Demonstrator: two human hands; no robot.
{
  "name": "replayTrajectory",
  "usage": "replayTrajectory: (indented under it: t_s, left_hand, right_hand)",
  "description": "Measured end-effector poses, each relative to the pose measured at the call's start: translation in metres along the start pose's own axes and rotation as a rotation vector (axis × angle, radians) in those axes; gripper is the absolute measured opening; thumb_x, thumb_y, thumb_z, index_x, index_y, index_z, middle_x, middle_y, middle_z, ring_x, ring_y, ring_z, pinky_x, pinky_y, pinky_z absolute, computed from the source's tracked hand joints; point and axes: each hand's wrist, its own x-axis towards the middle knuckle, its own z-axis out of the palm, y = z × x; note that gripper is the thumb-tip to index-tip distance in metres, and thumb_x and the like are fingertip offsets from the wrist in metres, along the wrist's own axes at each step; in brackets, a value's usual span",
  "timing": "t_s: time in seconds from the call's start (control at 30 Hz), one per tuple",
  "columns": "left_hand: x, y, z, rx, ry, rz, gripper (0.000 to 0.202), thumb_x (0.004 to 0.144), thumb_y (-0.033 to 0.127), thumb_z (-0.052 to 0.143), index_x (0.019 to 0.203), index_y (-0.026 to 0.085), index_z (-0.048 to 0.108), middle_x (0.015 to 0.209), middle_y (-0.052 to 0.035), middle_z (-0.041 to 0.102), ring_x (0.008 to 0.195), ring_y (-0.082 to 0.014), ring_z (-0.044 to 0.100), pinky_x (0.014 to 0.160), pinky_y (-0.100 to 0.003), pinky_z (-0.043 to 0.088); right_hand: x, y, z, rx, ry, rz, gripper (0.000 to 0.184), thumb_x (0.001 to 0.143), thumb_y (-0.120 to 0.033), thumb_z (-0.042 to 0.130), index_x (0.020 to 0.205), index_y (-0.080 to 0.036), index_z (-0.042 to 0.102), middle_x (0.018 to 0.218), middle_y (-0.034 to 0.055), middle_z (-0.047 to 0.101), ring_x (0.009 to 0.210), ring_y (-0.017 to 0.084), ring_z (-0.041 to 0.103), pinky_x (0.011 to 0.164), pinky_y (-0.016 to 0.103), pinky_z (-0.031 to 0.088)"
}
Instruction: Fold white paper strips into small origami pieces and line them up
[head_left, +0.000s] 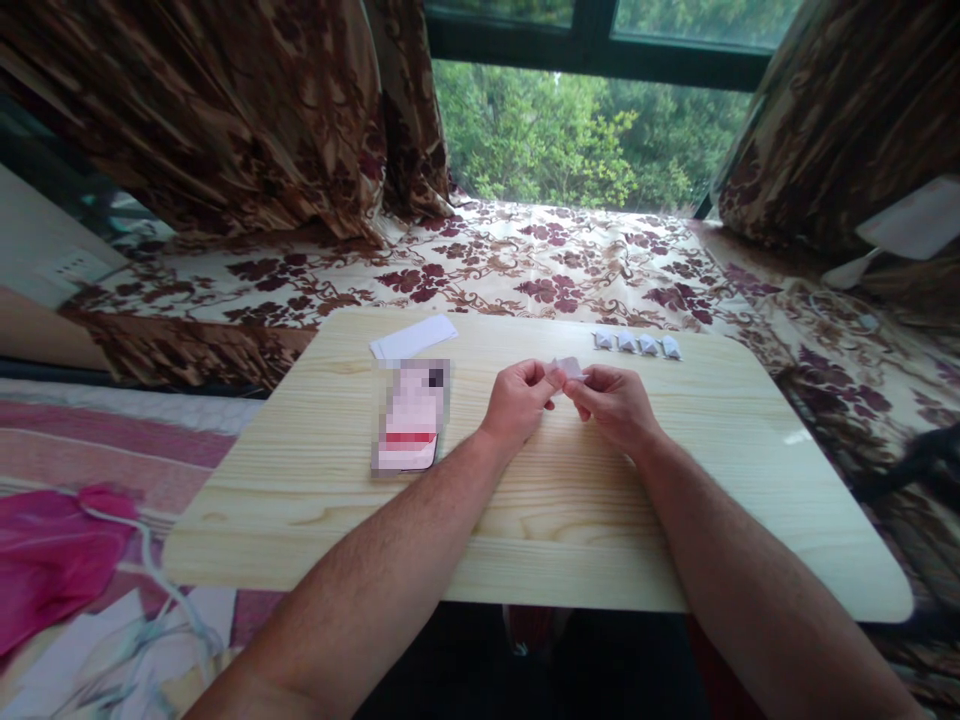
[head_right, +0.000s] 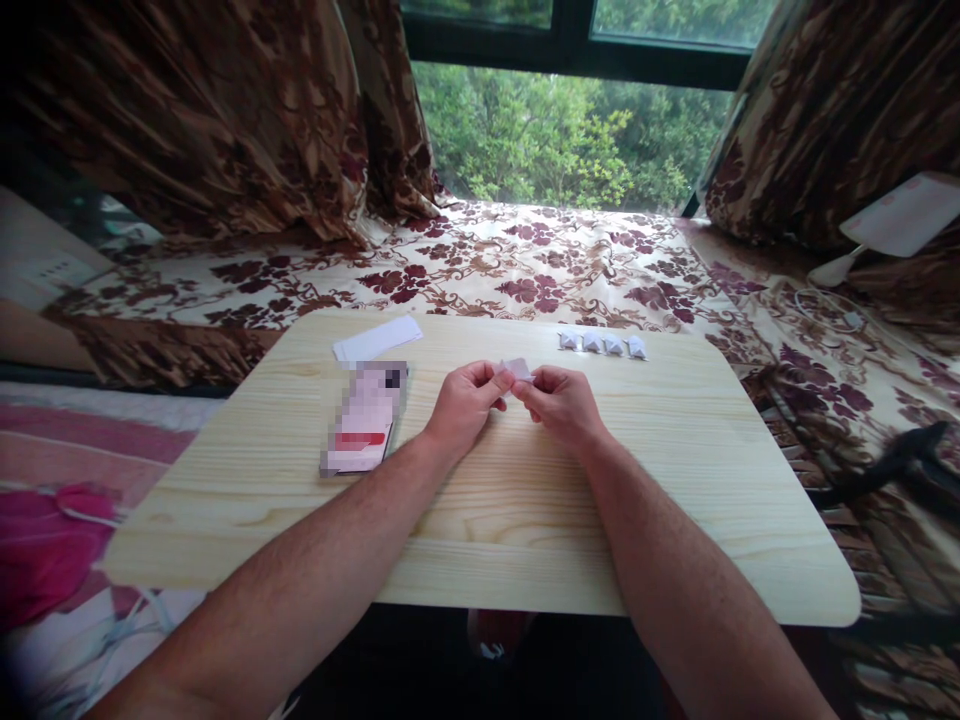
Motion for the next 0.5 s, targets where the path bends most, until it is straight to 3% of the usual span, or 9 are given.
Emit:
replayTrajectory:
  t_s: [0.23,0.37,0.5]
  left_hand:
    - [-0.001,0.002,0.002,-0.055,-0.003,-0.012,0.042,0.074,0.057,0.077,0.077,0.016,0.066,0.07,-0.0021,0.065,0.063,-0.0123,0.061,0.05,-0.021,0.046]
    - [0.0,0.002,0.002,-0.073,0.064,-0.034,0.044,0.076,0.06,0.074,0.087,0.017,0.069,0.079,-0.0037,0.07,0.062,-0.0141,0.067,0.044,-0.021,0.041]
    - [0.002,0.001,0.003,-0.073,0.126,-0.031,0.045,0.072,0.058,0.077,0.089,0.017,0.073,0.083,-0.0057,0.073,0.063,-0.015,0.068,0.045,-0.021,0.041]
  right_hand:
    - [0.002,0.0,0.001,0.024,0.048,-0.008,0.037,0.076,-0.052,0.077,0.073,-0.016,0.07,0.055,-0.0004,0.062,0.046,0.01,0.05,0.047,0.024,0.038]
    - [0.003,0.0,0.002,0.058,0.171,0.011,0.043,0.074,-0.058,0.078,0.083,-0.017,0.071,0.056,-0.0008,0.063,0.044,0.011,0.051,0.044,0.025,0.039]
    - [0.006,0.011,-0.002,0.061,0.331,-0.011,0.056,0.085,-0.068,0.06,0.056,-0.02,0.054,0.042,-0.0027,0.045,0.036,0.009,0.037,0.038,0.026,0.027]
